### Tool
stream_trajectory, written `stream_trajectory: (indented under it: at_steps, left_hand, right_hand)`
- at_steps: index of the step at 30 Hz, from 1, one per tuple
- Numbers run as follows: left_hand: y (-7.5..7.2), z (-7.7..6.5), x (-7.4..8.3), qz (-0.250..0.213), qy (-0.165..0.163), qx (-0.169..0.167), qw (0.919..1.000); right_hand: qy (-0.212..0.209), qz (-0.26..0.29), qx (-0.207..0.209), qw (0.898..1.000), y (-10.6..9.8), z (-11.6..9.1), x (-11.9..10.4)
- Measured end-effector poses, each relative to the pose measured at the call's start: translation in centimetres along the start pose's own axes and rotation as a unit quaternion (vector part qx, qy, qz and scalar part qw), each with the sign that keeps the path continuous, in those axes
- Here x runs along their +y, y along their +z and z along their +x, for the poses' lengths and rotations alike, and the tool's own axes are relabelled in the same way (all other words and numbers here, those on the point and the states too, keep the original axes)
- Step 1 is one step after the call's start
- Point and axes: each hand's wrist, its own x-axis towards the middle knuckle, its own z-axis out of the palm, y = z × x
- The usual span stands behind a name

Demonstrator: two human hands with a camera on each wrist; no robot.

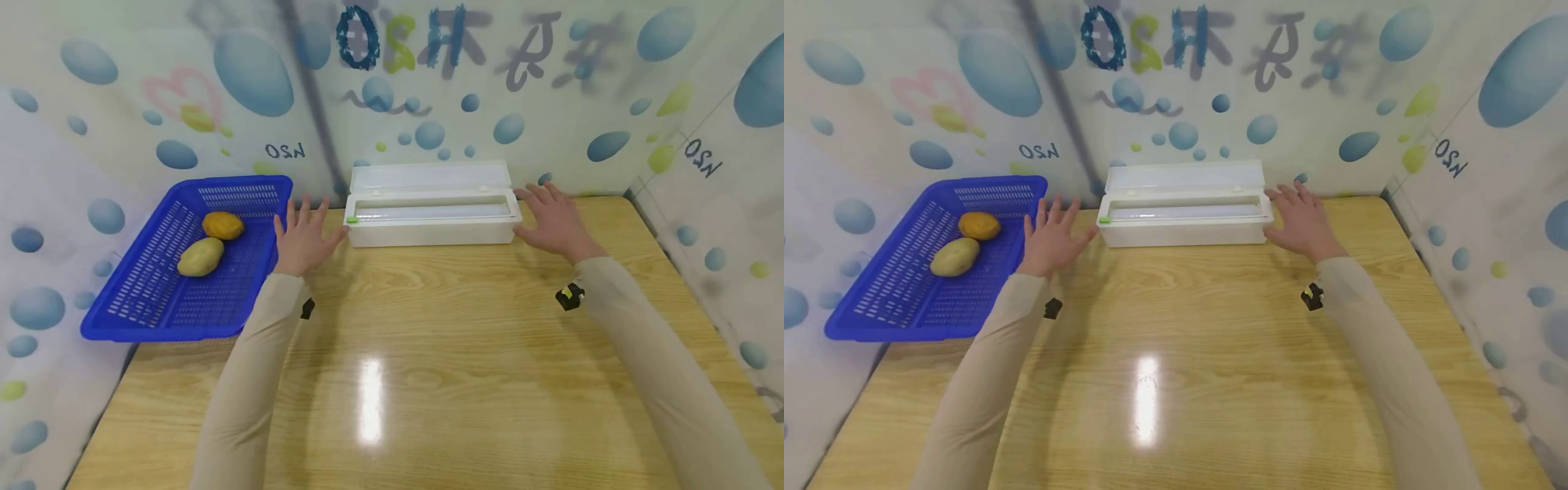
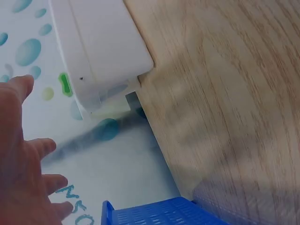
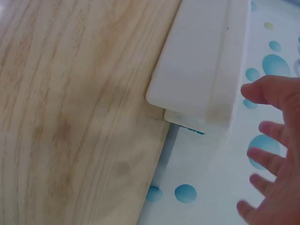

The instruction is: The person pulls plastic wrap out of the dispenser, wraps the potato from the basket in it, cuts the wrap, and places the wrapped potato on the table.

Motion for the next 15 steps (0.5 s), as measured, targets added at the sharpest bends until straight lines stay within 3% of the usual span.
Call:
stream_trajectory:
  at_steps: [3, 6, 11, 15]
  left_hand:
    - [0.3, 0.2, 0.5, 0.003, 0.027, 0.001, 0.9996]
    - [0.8, 0.5, 1.2, 0.014, 0.06, 0.006, 0.9981]
    - [1.8, 1.3, 2.3, 0.025, 0.108, 0.002, 0.9939]
    - [2.6, 1.9, 2.9, 0.021, 0.144, 0.018, 0.9892]
  right_hand:
    - [-0.061, 0.009, 0.033, 0.998, 0.8, 0.3, -0.2]
    - [-0.096, 0.021, 0.054, 0.994, 1.5, 0.6, -0.5]
    - [-0.116, 0.022, 0.064, 0.991, 2.1, 1.2, -0.7]
    - [-0.115, 0.021, 0.058, 0.991, 2.3, 1.5, -0.7]
